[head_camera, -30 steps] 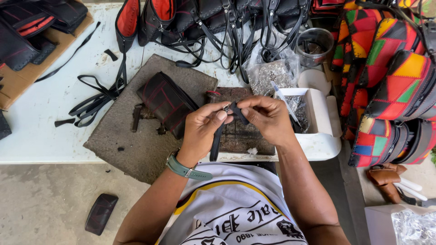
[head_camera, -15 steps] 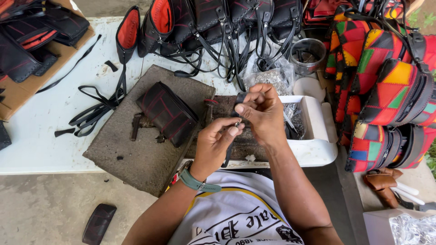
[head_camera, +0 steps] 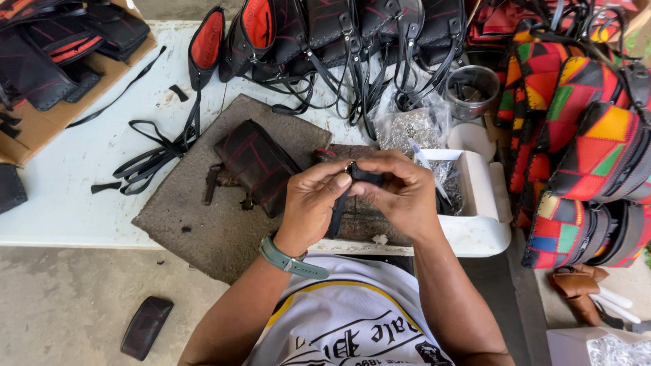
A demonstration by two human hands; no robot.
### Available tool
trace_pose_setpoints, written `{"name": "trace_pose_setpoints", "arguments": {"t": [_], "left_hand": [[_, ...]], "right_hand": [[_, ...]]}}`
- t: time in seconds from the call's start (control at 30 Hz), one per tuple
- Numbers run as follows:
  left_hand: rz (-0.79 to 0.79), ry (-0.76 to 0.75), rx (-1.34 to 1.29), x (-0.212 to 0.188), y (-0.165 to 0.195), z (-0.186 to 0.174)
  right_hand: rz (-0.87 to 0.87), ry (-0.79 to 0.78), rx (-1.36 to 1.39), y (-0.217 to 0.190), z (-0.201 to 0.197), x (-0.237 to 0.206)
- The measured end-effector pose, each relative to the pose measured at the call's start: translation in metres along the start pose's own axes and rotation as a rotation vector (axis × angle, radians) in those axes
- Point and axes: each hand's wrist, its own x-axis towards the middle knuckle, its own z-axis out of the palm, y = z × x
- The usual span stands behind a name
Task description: The person finishes small leather bags at a workbench: they mark a bag with a pen-like tool, hammer a rivet on a metal anvil post, thread and attach a strap, work a zipper pull onto a bag, and place completed bags into a cardboard box.
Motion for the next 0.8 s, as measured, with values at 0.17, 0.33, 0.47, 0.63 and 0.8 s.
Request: {"name": "trace_pose_setpoints", "arguments": {"t": [0.17,0.33,0.47,0.63,0.8], "left_hand": [[-0.103,-0.092,-0.09,-0.002,0.008,-0.006],[-0.177,-0.182,0.006,-0.001,0.017,-0.01],[-0.197,-0.269,0.078,0.0,0.024,-0.013],[-0.16,-0.412,0.168,0.002,0.034,-0.012],[-0.057,-0.431,0.241,0.001,0.04,-0.006]], "right_hand": [[0.052,-0.042,0.111,-0.012,-0.008,-0.007],[0.064,-0.075,0.113,-0.016,-0.018,-0.015],[-0.022,-0.059,0.174,-0.015,-0.015,-0.022],[-0.045,-0.026,0.225,-0.011,-0.008,-0.032],[0.012,0.038,0.263,-0.006,0.004,-0.032]]}}
